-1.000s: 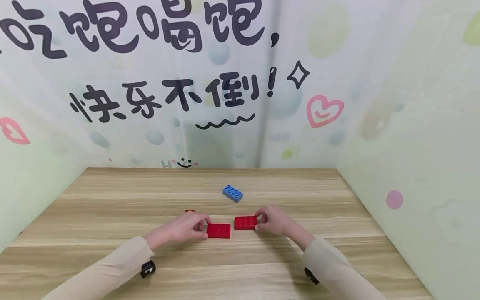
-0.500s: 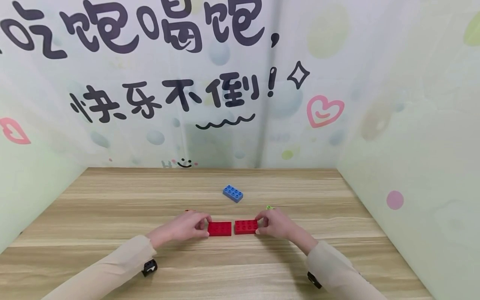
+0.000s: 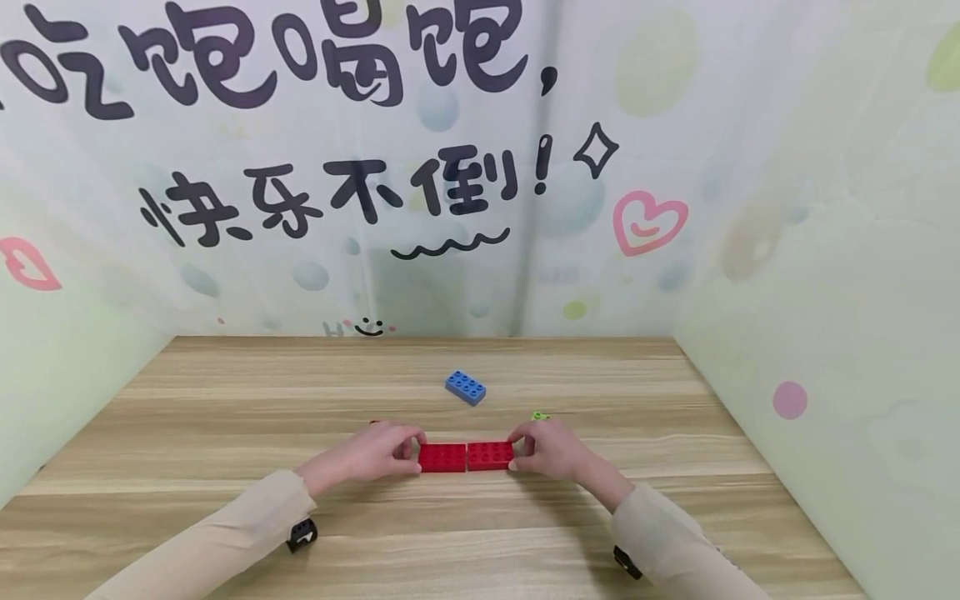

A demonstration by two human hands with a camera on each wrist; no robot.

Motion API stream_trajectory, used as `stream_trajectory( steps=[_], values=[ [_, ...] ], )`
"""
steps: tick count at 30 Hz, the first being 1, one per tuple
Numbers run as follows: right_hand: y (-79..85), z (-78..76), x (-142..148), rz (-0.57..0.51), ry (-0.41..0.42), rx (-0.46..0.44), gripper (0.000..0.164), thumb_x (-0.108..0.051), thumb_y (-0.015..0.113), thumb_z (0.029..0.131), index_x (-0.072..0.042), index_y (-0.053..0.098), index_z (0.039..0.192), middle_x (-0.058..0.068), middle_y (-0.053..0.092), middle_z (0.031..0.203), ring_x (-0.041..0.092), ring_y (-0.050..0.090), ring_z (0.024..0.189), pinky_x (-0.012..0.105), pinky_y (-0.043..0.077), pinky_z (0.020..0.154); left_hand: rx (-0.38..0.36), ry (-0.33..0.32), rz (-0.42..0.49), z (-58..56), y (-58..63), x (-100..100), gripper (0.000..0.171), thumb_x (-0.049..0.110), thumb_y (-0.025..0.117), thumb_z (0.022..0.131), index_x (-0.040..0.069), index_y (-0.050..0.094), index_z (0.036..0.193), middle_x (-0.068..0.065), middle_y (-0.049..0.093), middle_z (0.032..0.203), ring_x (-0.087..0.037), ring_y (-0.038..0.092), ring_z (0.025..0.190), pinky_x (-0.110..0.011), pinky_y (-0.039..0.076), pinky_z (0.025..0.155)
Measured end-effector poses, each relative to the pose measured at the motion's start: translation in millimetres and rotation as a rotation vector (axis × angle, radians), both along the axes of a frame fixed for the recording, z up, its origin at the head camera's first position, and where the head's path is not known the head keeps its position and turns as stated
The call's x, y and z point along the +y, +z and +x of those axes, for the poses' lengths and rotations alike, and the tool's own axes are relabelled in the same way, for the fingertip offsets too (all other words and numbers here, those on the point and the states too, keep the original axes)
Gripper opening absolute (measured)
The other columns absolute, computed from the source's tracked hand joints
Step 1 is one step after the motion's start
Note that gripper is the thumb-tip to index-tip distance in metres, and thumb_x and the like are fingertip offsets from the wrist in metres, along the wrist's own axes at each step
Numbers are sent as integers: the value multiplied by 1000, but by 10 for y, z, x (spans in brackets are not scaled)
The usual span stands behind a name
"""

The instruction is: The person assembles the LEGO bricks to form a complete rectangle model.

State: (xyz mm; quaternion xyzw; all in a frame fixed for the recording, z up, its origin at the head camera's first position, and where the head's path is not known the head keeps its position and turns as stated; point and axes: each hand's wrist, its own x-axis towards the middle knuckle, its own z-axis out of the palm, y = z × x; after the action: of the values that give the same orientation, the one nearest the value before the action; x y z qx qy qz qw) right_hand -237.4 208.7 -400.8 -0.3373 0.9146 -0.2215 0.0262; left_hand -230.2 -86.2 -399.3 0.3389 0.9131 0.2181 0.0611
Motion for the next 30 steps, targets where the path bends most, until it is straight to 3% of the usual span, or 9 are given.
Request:
stream_trajectory(
  steps=[30],
  values=[
    [2,13,-13,-7,11,30,28,-18,72,73,-5,64,96,-11,49,64,4,44,56,22,39,52,0,-13,6,-14,-15,11,25,26,67,79,12,56,96,8,48,67,-7,44,60,-22,37,55]
  ],
)
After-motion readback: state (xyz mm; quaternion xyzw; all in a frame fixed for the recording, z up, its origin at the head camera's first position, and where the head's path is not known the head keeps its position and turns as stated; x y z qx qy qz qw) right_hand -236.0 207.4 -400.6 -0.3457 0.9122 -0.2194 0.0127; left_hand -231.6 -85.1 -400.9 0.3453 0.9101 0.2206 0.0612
